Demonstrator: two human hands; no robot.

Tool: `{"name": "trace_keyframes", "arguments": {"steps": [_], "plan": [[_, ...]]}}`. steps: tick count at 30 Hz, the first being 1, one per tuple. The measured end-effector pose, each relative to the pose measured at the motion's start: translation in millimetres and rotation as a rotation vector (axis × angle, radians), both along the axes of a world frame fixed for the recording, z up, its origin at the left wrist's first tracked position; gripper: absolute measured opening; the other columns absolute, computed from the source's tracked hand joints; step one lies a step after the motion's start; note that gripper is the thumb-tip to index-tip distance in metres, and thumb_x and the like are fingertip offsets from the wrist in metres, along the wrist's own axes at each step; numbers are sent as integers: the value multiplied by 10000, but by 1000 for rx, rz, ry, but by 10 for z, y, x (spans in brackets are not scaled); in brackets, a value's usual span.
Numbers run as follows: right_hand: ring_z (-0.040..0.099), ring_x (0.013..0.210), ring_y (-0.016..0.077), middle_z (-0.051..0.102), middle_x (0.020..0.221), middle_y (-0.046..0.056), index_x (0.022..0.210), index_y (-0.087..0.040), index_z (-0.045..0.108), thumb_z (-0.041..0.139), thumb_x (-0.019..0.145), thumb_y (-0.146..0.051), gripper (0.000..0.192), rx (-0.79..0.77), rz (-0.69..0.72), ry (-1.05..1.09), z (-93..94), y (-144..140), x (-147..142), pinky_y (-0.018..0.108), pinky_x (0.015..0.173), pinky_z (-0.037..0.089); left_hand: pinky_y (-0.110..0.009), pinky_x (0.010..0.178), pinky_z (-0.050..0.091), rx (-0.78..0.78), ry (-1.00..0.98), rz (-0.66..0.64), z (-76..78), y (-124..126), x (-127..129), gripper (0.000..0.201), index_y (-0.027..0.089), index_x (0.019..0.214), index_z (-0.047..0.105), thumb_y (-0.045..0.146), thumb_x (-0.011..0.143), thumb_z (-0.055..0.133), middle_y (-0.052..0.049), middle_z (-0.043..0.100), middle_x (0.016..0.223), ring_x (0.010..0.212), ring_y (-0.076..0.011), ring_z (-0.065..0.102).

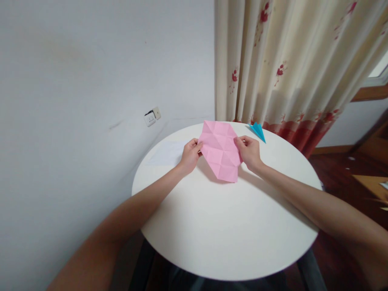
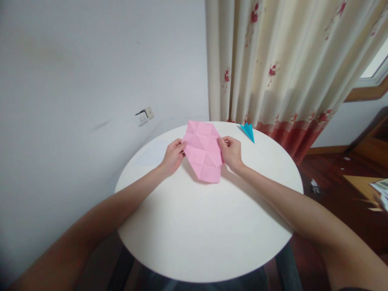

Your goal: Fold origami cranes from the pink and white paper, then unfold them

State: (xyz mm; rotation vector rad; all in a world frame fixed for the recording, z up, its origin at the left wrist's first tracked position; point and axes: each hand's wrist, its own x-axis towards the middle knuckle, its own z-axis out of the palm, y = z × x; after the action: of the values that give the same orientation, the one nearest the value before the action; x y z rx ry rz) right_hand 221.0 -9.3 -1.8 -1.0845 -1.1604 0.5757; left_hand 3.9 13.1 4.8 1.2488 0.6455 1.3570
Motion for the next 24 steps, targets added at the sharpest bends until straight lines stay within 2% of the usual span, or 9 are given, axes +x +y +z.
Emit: {"name": "trace_keyframes", "arguments": {"steps": [2, 5, 8, 11, 16, 18, 21, 24], "plan": [[458, 470, 116, 582, 570, -1, 749, -161, 633, 616, 747, -493, 333, -28, 24, 40, -11, -10, -17, 222, 418, 317, -271, 691, 480, -23, -10, -123, 5, -49, 6, 248, 196, 882, 583, 380, 766, 702, -10, 626, 834, 739, -133, 590], [471, 481, 121, 580, 587, -1, 754, -169, 616, 622, 741, -514, 345, -78, 64, 97, -25, -25, -31, 220, 413, 319, -332, 784, 486, -55, 57, -335, 13, -154, 19, 388, 210, 1091, 589, 377, 764, 715, -83, 663, 1033, 924, -208, 624], [477, 502, 123, 573, 608, -1, 746, -176, 590, 618, 739, -530, 355, -108, 97, 131, -33, -27, -29, 219, 419, 329, -376, 875, 463, -42, 149, -443, 8, -219, 32, 467, 158, 1133, 608, 347, 731, 751, -139, 663, 1105, 1047, -268, 605], [457, 519, 116, 548, 618, -9, 710, -184, 563, 611, 746, -520, 341, -96, 114, 121, -37, -13, -22, 220, 431, 334, -378, 899, 457, -33, 158, -413, -9, -198, 34, 450, 127, 1110, 635, 333, 726, 748, -148, 671, 1113, 1063, -280, 607], [395, 507, 110, 467, 580, -35, 668, -202, 504, 611, 750, -450, 282, -152, 214, 193, 15, -39, -40, 223, 427, 309, -362, 852, 488, -80, 20, -282, -24, -104, 18, 427, 123, 1065, 650, 326, 700, 739, -133, 692, 1073, 992, -270, 640], [436, 533, 118, 497, 603, -30, 683, -207, 492, 611, 740, -393, 228, -187, 349, 295, 75, -78, -38, 228, 461, 358, -347, 829, 497, -80, 17, -247, -17, -90, 7, 440, 120, 1051, 646, 329, 680, 757, -131, 695, 1062, 956, -259, 650], [577, 691, 167, 619, 734, 8, 746, -211, 524, 620, 695, -298, 138, -252, 674, 412, 176, -145, -3, 281, 623, 479, -327, 801, 508, -61, 20, -232, 1, -100, -12, 513, 131, 1102, 616, 353, 669, 777, -134, 679, 1101, 932, -242, 654], [636, 888, 242, 692, 889, 62, 857, -209, 593, 595, 716, -345, 196, -312, 893, 412, 232, -202, 47, 377, 790, 505, -318, 764, 516, -53, 23, -232, 23, -123, -30, 591, 146, 1123, 586, 416, 642, 797, -133, 687, 1059, 892, -236, 660]]}}
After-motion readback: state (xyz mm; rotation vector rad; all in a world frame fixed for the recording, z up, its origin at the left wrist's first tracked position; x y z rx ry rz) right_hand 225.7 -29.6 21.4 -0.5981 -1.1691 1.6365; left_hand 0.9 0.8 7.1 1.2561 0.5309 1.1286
